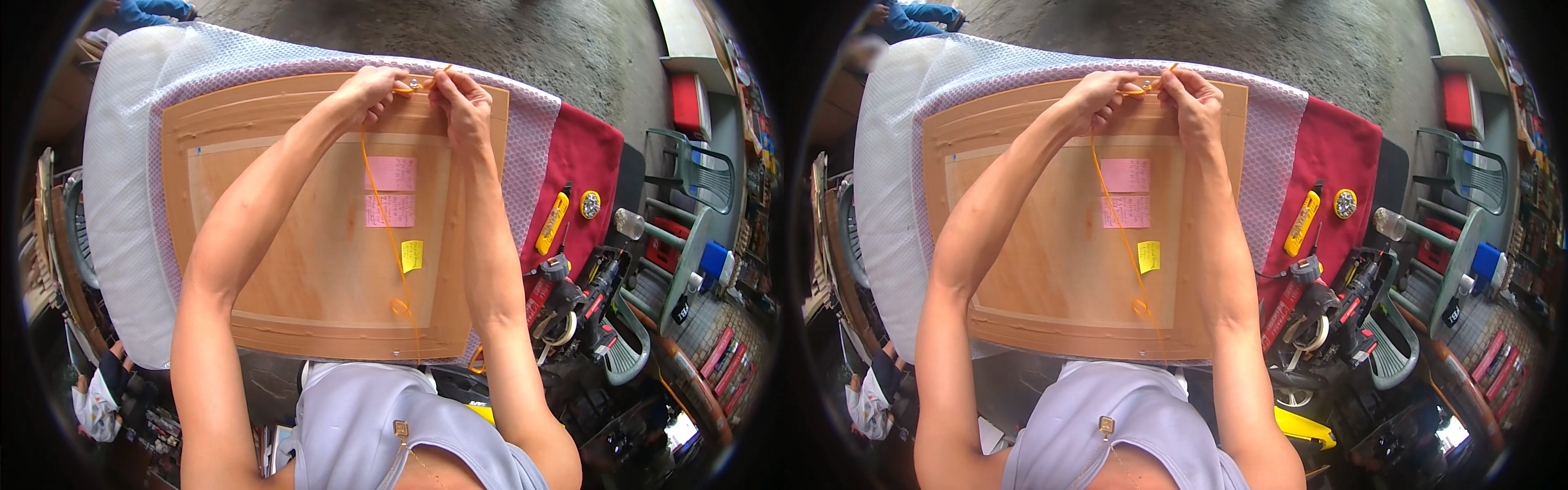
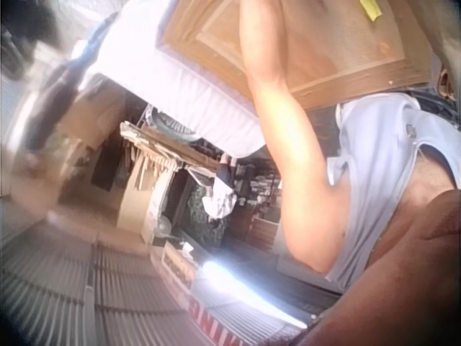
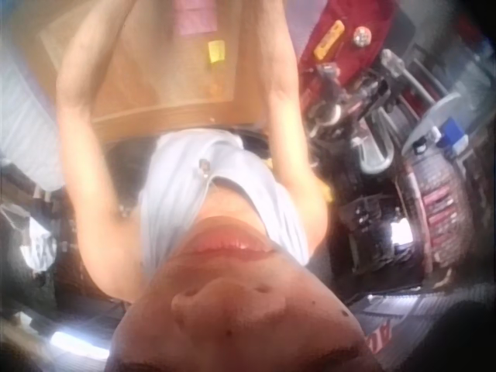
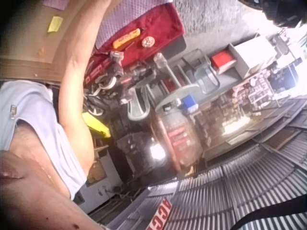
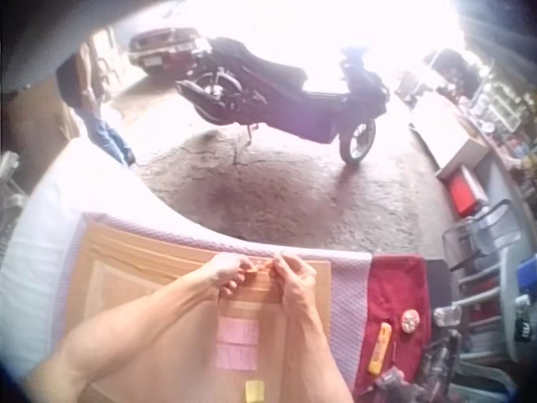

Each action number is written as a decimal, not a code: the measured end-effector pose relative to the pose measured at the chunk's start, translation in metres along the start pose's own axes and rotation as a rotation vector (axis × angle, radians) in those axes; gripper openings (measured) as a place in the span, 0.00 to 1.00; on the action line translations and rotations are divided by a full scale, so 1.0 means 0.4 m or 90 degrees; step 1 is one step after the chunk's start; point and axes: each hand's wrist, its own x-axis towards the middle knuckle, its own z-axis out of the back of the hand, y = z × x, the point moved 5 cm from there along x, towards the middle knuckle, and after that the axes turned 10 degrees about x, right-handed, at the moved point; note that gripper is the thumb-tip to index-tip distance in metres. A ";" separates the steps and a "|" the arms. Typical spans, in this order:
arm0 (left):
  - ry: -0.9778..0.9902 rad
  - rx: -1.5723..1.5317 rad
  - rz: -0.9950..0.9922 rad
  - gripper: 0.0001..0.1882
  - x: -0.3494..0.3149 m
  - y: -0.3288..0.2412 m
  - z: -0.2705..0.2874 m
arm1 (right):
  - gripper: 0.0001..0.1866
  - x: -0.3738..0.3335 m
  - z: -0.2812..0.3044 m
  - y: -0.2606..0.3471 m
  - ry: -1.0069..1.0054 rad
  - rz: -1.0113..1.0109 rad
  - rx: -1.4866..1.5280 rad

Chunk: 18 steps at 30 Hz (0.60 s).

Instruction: The person measures a wooden frame, drills pilot holes, and installs metal eye screws. They then thread an orange cord through the eye screws and tie knots to secure a hanging loop.

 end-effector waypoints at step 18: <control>-0.023 0.182 -0.301 0.15 0.059 0.017 -0.011 | 0.15 -0.006 -0.076 0.031 -0.003 -0.187 -0.760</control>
